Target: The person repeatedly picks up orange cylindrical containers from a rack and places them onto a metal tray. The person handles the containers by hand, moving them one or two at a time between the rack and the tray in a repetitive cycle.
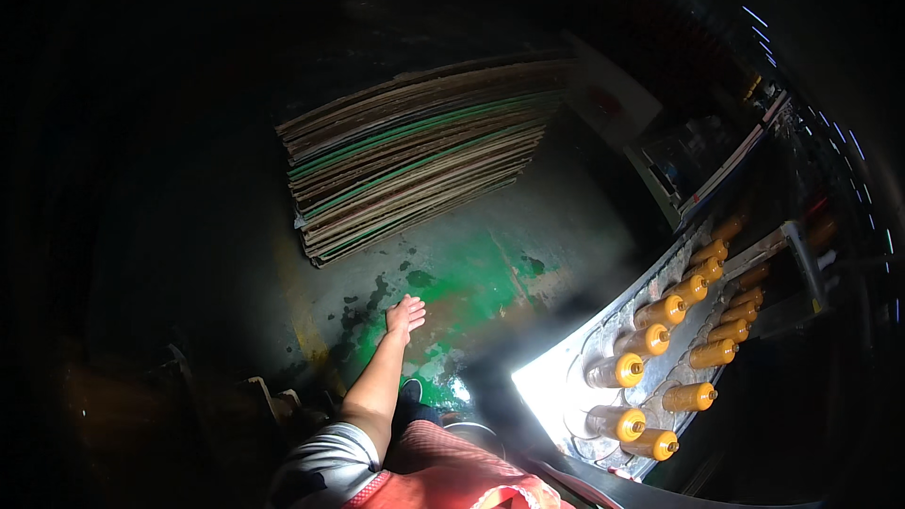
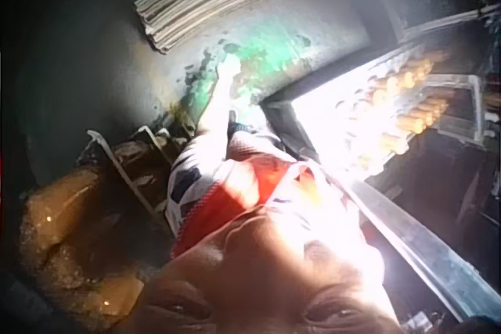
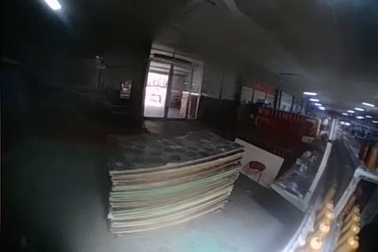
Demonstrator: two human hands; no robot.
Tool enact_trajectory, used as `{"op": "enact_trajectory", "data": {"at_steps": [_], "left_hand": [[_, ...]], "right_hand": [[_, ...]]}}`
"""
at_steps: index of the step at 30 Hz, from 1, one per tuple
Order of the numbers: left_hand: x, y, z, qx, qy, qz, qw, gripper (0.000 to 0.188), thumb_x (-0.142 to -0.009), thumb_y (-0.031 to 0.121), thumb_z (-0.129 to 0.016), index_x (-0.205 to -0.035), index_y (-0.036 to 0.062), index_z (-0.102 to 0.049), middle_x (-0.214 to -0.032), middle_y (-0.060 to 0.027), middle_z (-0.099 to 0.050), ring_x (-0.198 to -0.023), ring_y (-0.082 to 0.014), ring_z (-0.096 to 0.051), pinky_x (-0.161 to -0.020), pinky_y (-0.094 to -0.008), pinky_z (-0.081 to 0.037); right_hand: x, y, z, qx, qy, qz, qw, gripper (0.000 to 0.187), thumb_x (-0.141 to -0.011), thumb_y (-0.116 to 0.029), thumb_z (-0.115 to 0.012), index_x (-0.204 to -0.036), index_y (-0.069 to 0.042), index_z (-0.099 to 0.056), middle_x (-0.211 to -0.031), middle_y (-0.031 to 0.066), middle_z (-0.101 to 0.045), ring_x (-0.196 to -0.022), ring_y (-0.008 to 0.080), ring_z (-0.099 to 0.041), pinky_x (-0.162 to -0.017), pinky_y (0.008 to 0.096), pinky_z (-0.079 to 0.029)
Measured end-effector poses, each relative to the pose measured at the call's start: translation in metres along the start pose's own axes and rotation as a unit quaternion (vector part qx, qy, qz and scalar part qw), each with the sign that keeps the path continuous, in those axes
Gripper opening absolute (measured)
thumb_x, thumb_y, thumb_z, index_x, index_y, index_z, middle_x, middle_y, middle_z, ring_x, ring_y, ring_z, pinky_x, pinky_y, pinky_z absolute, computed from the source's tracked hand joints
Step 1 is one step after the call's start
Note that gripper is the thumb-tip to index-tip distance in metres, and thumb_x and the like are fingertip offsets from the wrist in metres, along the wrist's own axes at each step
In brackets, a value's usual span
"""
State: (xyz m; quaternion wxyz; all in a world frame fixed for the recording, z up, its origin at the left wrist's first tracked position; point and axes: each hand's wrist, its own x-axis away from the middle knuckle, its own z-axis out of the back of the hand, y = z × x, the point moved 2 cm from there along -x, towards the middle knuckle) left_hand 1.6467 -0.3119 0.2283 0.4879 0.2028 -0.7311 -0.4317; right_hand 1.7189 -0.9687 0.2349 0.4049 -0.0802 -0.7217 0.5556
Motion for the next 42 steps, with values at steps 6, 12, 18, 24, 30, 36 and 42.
{"op": "enact_trajectory", "data": {"at_steps": [6,12,18,24,30,36,42], "left_hand": [[-0.047,0.017,0.036,-0.022,0.027,0.029,0.999,0.051,-0.101,0.043,-0.053,-0.123,-0.0008,-0.064,-0.118,-0.0156,-0.070,-0.100,-0.0279,-0.070,-0.084,-0.0421,-0.059],[-0.093,0.036,0.079,-0.030,0.057,0.029,0.997,0.052,-0.100,0.043,-0.053,-0.124,-0.0018,-0.063,-0.120,-0.0169,-0.069,-0.103,-0.0296,-0.069,-0.085,-0.0422,-0.059],[-0.096,0.067,0.092,-0.015,0.076,0.046,0.996,0.050,-0.101,0.040,-0.052,-0.125,-0.0028,-0.062,-0.120,-0.0176,-0.069,-0.103,-0.0301,-0.069,-0.086,-0.0429,-0.059],[-0.094,0.171,0.048,-0.071,0.036,-0.020,0.997,0.052,-0.099,0.041,-0.054,-0.120,-0.0053,-0.063,-0.116,-0.0197,-0.069,-0.099,-0.0311,-0.070,-0.083,-0.0422,-0.059],[-0.111,0.246,-0.042,-0.111,-0.069,-0.063,0.989,0.059,-0.096,0.045,-0.059,-0.125,-0.0065,-0.061,-0.121,-0.0213,-0.067,-0.105,-0.0316,-0.067,-0.090,-0.0425,-0.056],[-0.162,0.258,-0.133,-0.114,-0.124,-0.035,0.985,0.056,-0.094,0.042,-0.062,-0.124,-0.0055,-0.061,-0.121,-0.0205,-0.067,-0.105,-0.0316,-0.066,-0.089,-0.0428,-0.056],[-0.246,0.266,-0.232,-0.155,-0.188,-0.023,0.970,0.055,-0.094,0.042,-0.061,-0.122,-0.0045,-0.063,-0.120,-0.0199,-0.067,-0.104,-0.0314,-0.067,-0.087,-0.0426,-0.056]], "right_hand": [[0.018,-0.020,0.003,-0.007,0.125,0.051,0.991,0.053,-0.089,-0.037,-0.064,-0.122,0.004,-0.058,-0.123,0.0154,-0.063,-0.116,0.0275,-0.059,-0.102,0.0405,-0.044],[0.040,-0.029,-0.034,0.003,0.193,0.099,0.976,0.055,-0.091,-0.038,-0.062,-0.125,0.005,-0.056,-0.126,0.0162,-0.061,-0.119,0.0286,-0.057,-0.104,0.0411,-0.042],[0.054,-0.046,-0.069,-0.023,0.234,0.122,0.964,0.057,-0.093,-0.039,-0.059,-0.128,0.006,-0.054,-0.129,0.0170,-0.060,-0.122,0.0296,-0.055,-0.106,0.0417,-0.040],[0.060,-0.063,-0.076,-0.060,0.284,0.129,0.948,0.059,-0.095,-0.040,-0.056,-0.130,0.007,-0.052,-0.132,0.0179,-0.058,-0.125,0.0307,-0.053,-0.109,0.0423,-0.038],[0.081,-0.074,-0.048,-0.113,0.357,0.163,0.913,0.060,-0.097,-0.040,-0.054,-0.133,0.008,-0.050,-0.135,0.0187,-0.056,-0.128,0.0318,-0.051,-0.111,0.0429,-0.036],[0.121,-0.083,-0.030,-0.163,0.466,0.208,0.844,0.062,-0.099,-0.041,-0.051,-0.135,0.009,-0.049,-0.138,0.0195,-0.055,-0.132,0.0329,-0.049,-0.113,0.0435,-0.034],[0.148,-0.064,-0.047,-0.184,0.576,0.214,0.767,0.064,-0.101,-0.042,-0.048,-0.138,0.010,-0.047,-0.141,0.0203,-0.053,-0.135,0.0340,-0.047,-0.116,0.0441,-0.032]]}}
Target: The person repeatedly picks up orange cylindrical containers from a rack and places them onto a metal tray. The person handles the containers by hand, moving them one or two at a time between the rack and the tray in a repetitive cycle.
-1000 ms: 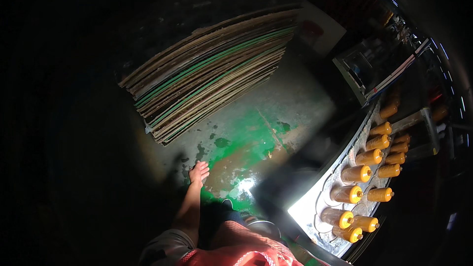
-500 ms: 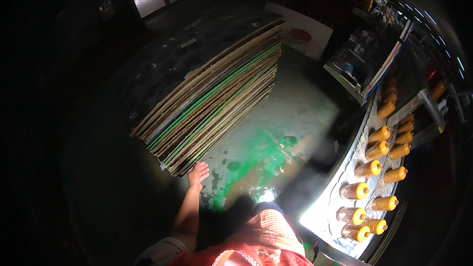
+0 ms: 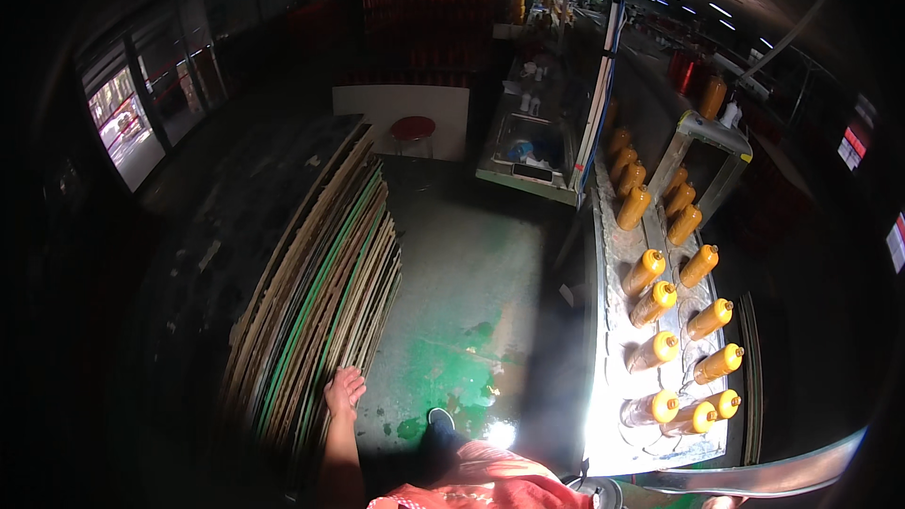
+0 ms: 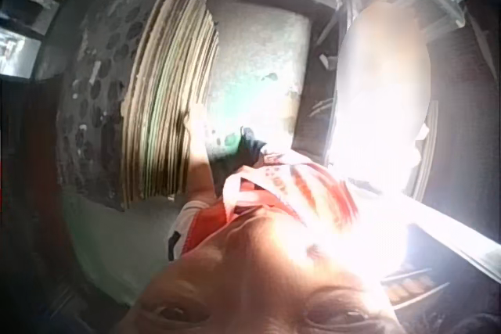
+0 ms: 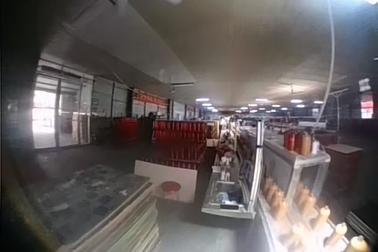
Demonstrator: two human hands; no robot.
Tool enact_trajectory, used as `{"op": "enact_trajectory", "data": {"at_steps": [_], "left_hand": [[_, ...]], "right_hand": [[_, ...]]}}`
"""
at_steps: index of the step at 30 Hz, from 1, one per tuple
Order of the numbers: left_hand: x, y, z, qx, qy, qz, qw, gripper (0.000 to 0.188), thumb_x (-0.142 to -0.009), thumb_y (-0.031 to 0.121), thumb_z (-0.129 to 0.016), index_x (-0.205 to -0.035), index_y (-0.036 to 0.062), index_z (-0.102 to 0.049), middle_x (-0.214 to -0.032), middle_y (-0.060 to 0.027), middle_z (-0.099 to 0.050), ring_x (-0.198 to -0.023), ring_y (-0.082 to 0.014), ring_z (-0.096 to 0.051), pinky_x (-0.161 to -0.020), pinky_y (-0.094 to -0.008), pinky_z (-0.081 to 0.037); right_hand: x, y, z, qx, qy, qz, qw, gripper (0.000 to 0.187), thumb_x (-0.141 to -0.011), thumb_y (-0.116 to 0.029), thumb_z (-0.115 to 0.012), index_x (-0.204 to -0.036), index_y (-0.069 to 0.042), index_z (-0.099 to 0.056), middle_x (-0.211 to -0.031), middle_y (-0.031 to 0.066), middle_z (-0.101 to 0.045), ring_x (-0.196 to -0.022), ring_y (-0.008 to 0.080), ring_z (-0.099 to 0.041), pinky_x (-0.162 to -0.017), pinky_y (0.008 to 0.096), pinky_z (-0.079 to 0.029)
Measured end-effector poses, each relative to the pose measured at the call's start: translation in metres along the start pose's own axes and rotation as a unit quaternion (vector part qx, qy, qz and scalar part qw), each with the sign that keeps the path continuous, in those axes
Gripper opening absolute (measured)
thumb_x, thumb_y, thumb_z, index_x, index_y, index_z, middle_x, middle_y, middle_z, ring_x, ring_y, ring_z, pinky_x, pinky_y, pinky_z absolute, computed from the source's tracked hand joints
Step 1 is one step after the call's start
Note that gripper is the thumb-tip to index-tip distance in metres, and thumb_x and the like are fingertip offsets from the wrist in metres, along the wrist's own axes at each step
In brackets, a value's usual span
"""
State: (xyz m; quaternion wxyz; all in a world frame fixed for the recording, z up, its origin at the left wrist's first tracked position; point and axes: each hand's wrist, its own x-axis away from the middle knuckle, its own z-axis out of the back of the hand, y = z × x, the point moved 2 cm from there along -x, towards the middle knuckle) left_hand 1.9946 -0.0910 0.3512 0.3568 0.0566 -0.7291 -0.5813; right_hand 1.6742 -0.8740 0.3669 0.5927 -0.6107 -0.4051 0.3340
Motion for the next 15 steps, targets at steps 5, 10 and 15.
{"op": "enact_trajectory", "data": {"at_steps": [5,10,15], "left_hand": [[-0.085,0.030,-0.051,-0.057,-0.054,0.018,0.997,0.052,-0.094,0.042,-0.062,-0.119,-0.0035,-0.064,-0.116,-0.0196,-0.068,-0.103,-0.0319,-0.067,-0.086,-0.0426,-0.056],[-0.171,0.053,-0.092,-0.133,-0.138,0.061,0.980,0.057,-0.096,0.046,-0.058,-0.125,-0.0029,-0.061,-0.123,-0.0180,-0.067,-0.106,-0.0295,-0.066,-0.086,-0.0408,-0.057],[-0.224,0.068,-0.180,-0.245,-0.237,0.113,0.933,0.060,-0.097,0.049,-0.057,-0.126,-0.0030,-0.061,-0.124,-0.0180,-0.066,-0.107,-0.0302,-0.066,-0.089,-0.0419,-0.055]], "right_hand": [[0.038,-0.013,0.046,-0.010,0.097,0.024,0.995,0.066,-0.102,-0.042,-0.046,-0.140,0.011,-0.045,-0.144,0.0209,-0.051,-0.137,0.0349,-0.045,-0.118,0.0446,-0.031],[0.099,-0.022,0.066,-0.161,0.131,0.026,0.978,0.063,-0.106,-0.039,-0.040,-0.142,0.012,-0.042,-0.149,0.0211,-0.047,-0.143,0.0361,-0.039,-0.121,0.0463,-0.025],[0.243,-0.079,0.014,-0.205,0.020,0.012,0.978,0.056,-0.109,-0.039,-0.033,-0.142,0.004,-0.047,-0.143,0.0174,-0.054,-0.133,0.0294,-0.050,-0.115,0.0435,-0.036]]}}
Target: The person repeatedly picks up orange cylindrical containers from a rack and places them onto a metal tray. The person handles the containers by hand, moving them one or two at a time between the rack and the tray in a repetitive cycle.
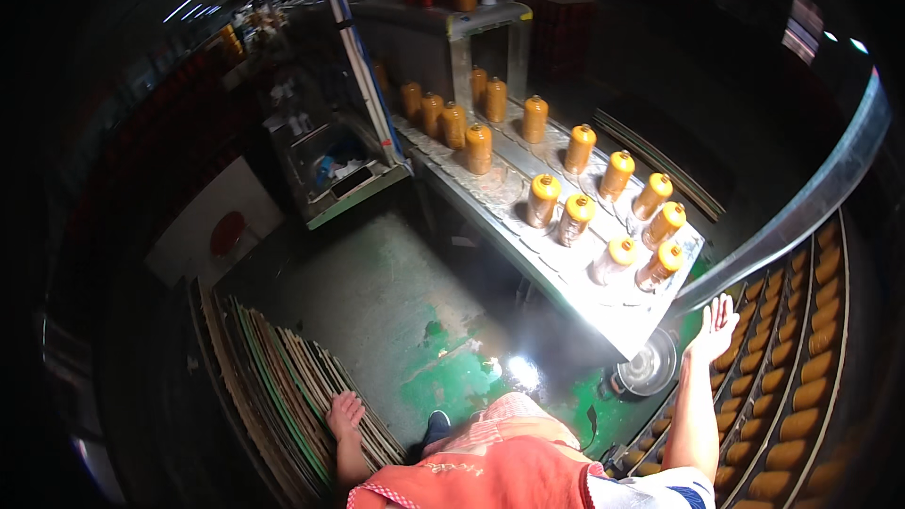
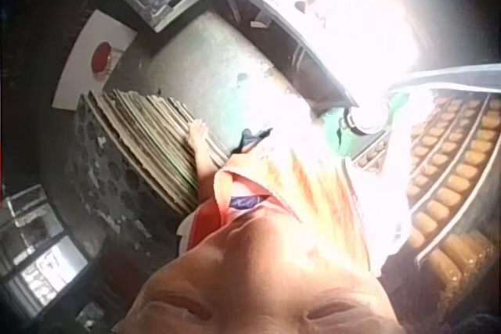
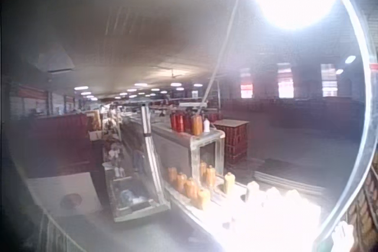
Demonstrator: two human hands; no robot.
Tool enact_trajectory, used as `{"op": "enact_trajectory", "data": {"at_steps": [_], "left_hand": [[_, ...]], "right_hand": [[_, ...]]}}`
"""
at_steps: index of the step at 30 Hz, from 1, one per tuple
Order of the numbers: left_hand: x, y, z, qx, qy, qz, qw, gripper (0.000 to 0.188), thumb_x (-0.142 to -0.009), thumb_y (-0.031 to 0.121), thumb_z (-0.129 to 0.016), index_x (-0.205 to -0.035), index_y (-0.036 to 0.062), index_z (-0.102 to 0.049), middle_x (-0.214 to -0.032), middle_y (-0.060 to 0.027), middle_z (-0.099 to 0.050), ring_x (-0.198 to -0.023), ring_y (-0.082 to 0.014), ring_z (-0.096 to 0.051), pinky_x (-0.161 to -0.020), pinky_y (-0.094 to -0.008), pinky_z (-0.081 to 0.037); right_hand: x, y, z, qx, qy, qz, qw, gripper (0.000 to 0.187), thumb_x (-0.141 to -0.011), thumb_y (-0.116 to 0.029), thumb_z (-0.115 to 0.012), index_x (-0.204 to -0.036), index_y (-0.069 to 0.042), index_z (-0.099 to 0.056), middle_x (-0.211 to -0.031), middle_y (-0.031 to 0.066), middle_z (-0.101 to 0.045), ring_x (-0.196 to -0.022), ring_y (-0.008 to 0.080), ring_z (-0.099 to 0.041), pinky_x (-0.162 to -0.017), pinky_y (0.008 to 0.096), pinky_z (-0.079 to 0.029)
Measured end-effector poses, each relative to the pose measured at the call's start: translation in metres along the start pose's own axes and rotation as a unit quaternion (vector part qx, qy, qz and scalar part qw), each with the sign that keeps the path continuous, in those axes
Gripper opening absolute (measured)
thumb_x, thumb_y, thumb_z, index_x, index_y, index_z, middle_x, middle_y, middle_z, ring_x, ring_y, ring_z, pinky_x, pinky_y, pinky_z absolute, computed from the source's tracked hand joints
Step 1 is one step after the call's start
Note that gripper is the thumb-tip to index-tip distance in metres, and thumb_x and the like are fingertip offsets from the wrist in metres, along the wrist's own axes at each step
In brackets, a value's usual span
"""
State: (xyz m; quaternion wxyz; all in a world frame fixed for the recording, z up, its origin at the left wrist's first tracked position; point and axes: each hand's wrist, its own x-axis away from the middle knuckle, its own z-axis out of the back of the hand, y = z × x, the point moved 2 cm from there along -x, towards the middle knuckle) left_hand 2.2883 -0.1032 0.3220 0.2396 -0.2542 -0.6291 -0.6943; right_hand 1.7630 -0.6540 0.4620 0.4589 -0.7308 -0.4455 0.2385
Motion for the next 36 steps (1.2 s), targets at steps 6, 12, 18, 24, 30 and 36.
{"op": "enact_trajectory", "data": {"at_steps": [6,12,18,24,30,36], "left_hand": [[-0.060,0.057,-0.126,-0.075,-0.213,0.004,0.974,0.060,-0.102,0.051,-0.048,-0.115,-0.0048,-0.064,-0.115,-0.0176,-0.069,-0.101,-0.0289,-0.067,-0.084,-0.0404,-0.056],[0.039,0.025,-0.299,-0.193,-0.448,-0.022,0.873,0.056,-0.102,0.049,-0.048,-0.100,-0.0042,-0.068,-0.101,-0.0160,-0.072,-0.087,-0.0244,-0.069,-0.072,-0.0348,-0.059],[0.266,-0.065,-0.426,-0.271,-0.685,0.012,0.676,0.046,-0.102,0.040,-0.054,-0.103,-0.0029,-0.069,-0.101,-0.0184,-0.073,-0.084,-0.0275,-0.071,-0.067,-0.0359,-0.059],[0.625,-0.091,-0.488,-0.201,-0.929,-0.042,0.307,0.031,-0.101,0.020,-0.060,-0.128,0.0060,-0.064,-0.121,-0.0077,-0.068,-0.101,-0.0167,-0.066,-0.084,-0.0294,-0.055],[0.910,-0.078,-0.415,0.123,-0.917,-0.379,-0.005,0.045,-0.092,0.026,-0.069,-0.135,0.0187,-0.062,-0.142,-0.0163,-0.049,-0.120,-0.0297,-0.058,-0.100,-0.0378,-0.048],[0.984,-0.116,-0.390,0.080,-0.914,-0.364,-0.163,0.055,-0.081,0.028,-0.077,-0.133,0.0201,-0.063,-0.132,-0.0220,-0.052,-0.120,-0.0383,-0.057,-0.099,-0.0411,-0.049]], "right_hand": [[0.133,-0.125,0.006,0.169,-0.036,0.168,0.971,0.053,-0.109,-0.035,-0.032,-0.138,0.003,-0.053,-0.138,0.0147,-0.059,-0.127,0.0256,-0.056,-0.109,0.0374,-0.043],[0.235,-0.250,0.047,0.294,0.034,0.284,0.912,0.050,-0.108,-0.032,-0.034,-0.134,0.006,-0.055,-0.134,0.0167,-0.061,-0.126,0.0250,-0.057,-0.109,0.0365,-0.042],[0.286,-0.356,0.113,0.412,0.133,0.408,0.804,0.038,-0.106,-0.019,-0.041,-0.126,0.006,-0.062,-0.126,0.0161,-0.064,-0.116,0.0226,-0.061,-0.102,0.0327,-0.048],[0.287,-0.484,0.158,0.665,0.273,0.484,0.499,0.034,-0.092,-0.008,-0.064,-0.126,-0.004,-0.065,-0.131,0.0127,-0.056,-0.123,0.0266,-0.051,-0.105,0.0392,-0.044],[0.220,-0.525,0.182,0.761,0.302,0.298,0.491,0.048,-0.083,-0.026,-0.078,-0.130,-0.024,-0.067,-0.140,0.0199,-0.047,-0.133,0.0400,-0.039,-0.111,0.0469,-0.037],[0.205,-0.528,0.189,0.701,0.384,0.291,0.526,0.048,-0.079,-0.021,-0.081,-0.125,-0.020,-0.068,-0.128,0.0150,-0.054,-0.119,0.0326,-0.057,-0.102,0.0395,-0.047]]}}
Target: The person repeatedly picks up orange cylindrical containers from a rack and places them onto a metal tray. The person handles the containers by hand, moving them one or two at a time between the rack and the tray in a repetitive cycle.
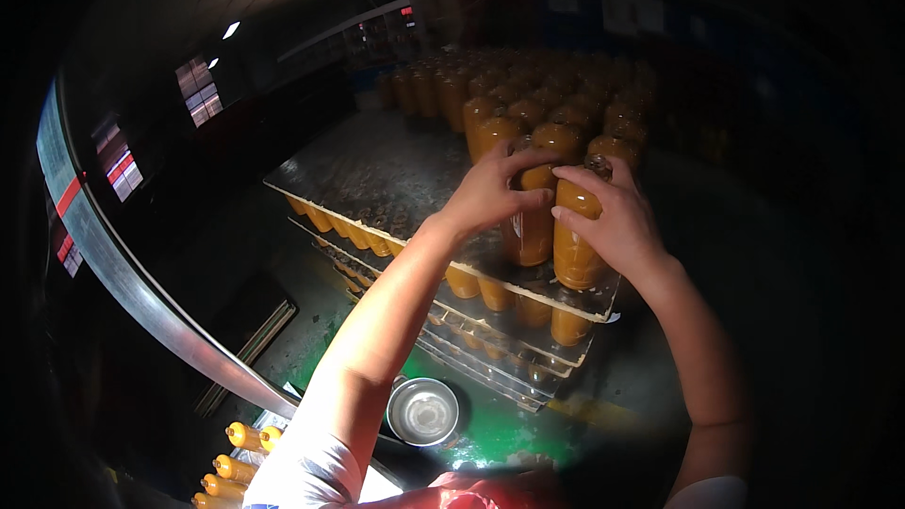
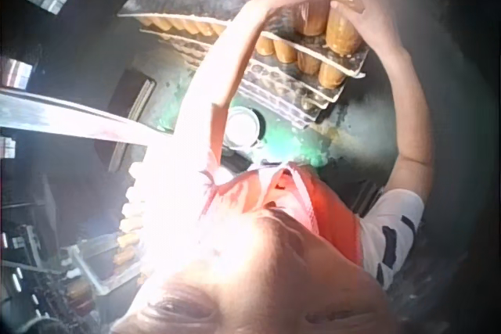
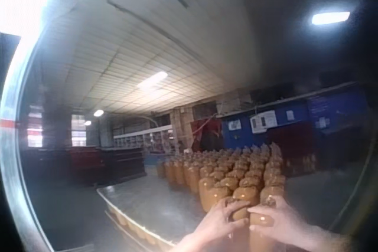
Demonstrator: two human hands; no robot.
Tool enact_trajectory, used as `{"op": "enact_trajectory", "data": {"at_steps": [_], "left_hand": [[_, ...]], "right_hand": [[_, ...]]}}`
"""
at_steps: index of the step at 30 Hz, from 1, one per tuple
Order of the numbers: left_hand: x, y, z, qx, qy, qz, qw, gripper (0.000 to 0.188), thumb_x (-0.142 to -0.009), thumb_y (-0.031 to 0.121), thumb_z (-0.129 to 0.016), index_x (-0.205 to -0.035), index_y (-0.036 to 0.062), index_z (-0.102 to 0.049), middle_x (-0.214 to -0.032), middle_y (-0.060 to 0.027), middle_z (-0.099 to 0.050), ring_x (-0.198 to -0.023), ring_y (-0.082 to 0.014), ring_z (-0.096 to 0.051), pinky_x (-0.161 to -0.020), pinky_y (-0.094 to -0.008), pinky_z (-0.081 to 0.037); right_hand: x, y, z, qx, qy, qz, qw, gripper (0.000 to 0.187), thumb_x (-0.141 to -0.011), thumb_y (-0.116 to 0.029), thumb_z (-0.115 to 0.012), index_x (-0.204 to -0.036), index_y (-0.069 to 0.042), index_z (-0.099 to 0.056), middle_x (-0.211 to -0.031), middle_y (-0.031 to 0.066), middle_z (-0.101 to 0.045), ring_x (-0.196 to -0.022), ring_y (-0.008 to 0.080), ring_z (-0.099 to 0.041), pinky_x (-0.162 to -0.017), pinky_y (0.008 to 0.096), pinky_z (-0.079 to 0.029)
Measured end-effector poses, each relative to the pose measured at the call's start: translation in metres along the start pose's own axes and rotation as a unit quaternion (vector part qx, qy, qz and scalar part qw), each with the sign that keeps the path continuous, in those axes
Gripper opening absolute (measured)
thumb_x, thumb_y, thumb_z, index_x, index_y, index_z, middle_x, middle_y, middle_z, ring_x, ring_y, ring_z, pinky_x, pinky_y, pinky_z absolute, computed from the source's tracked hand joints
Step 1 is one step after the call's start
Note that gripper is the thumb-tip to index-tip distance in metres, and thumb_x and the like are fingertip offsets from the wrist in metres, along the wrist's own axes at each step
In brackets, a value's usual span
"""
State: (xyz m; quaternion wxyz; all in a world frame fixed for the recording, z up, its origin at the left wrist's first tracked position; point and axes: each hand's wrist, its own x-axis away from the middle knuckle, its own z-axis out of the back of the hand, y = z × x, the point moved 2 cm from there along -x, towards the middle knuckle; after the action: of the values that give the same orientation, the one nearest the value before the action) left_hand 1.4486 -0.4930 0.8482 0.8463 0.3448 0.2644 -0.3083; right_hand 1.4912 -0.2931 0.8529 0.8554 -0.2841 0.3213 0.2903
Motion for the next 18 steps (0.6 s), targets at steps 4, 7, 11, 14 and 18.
{"op": "enact_trajectory", "data": {"at_steps": [4,7,11,14,18], "left_hand": [[0.015,-0.011,-0.001,0.013,0.082,-0.069,0.994,0.052,-0.073,0.026,-0.082,-0.123,0.0194,-0.068,-0.131,-0.0226,-0.053,-0.121,-0.0403,-0.055,-0.100,-0.0415,-0.048],[0.042,-0.027,0.015,0.103,0.172,-0.066,0.978,0.050,-0.070,0.024,-0.083,-0.118,0.0189,-0.070,-0.131,-0.0202,-0.054,-0.121,-0.0411,-0.054,-0.104,-0.0424,-0.045],[0.126,-0.081,0.040,0.197,0.307,0.100,0.926,0.049,-0.075,0.015,-0.080,-0.122,0.0087,-0.068,-0.129,-0.0128,-0.057,-0.119,-0.0243,-0.057,-0.100,-0.0368,-0.048],[0.209,-0.116,0.058,0.408,0.385,0.211,0.800,0.051,-0.087,0.012,-0.069,-0.136,0.0066,-0.056,-0.121,-0.0096,-0.064,-0.105,-0.0189,-0.064,-0.095,-0.0332,-0.051],[0.330,-0.175,0.048,0.628,0.423,0.331,0.563,0.047,-0.094,0.032,-0.065,-0.133,0.0076,-0.055,-0.123,-0.0100,-0.064,-0.112,-0.0258,-0.063,-0.096,-0.0430,-0.054]], "right_hand": [[0.005,0.000,-0.006,0.006,0.037,-0.006,0.999,0.048,-0.077,-0.013,-0.080,-0.123,-0.019,-0.068,-0.124,0.0129,-0.054,-0.115,0.0305,-0.059,-0.098,0.0376,-0.050],[0.018,-0.008,-0.003,0.007,0.081,0.025,0.996,0.050,-0.076,-0.005,-0.076,-0.125,-0.015,-0.068,-0.129,0.0151,-0.053,-0.117,0.0287,-0.057,-0.100,0.0360,-0.048],[0.052,-0.010,-0.004,-0.115,0.110,-0.018,0.987,0.053,-0.081,-0.016,-0.071,-0.133,-0.004,-0.061,-0.132,0.0160,-0.052,-0.122,0.0269,-0.054,-0.103,0.0399,-0.047],[0.081,-0.043,-0.033,-0.443,0.097,-0.192,0.870,0.065,-0.084,-0.028,-0.067,-0.140,0.001,-0.050,-0.131,0.0167,-0.053,-0.122,0.0255,-0.054,-0.104,0.0408,-0.046],[0.112,-0.064,-0.140,-0.649,0.000,-0.366,0.668,0.066,-0.088,-0.040,-0.064,-0.143,-0.008,-0.050,-0.132,0.0117,-0.055,-0.122,0.0239,-0.052,-0.107,0.0391,-0.041]]}}
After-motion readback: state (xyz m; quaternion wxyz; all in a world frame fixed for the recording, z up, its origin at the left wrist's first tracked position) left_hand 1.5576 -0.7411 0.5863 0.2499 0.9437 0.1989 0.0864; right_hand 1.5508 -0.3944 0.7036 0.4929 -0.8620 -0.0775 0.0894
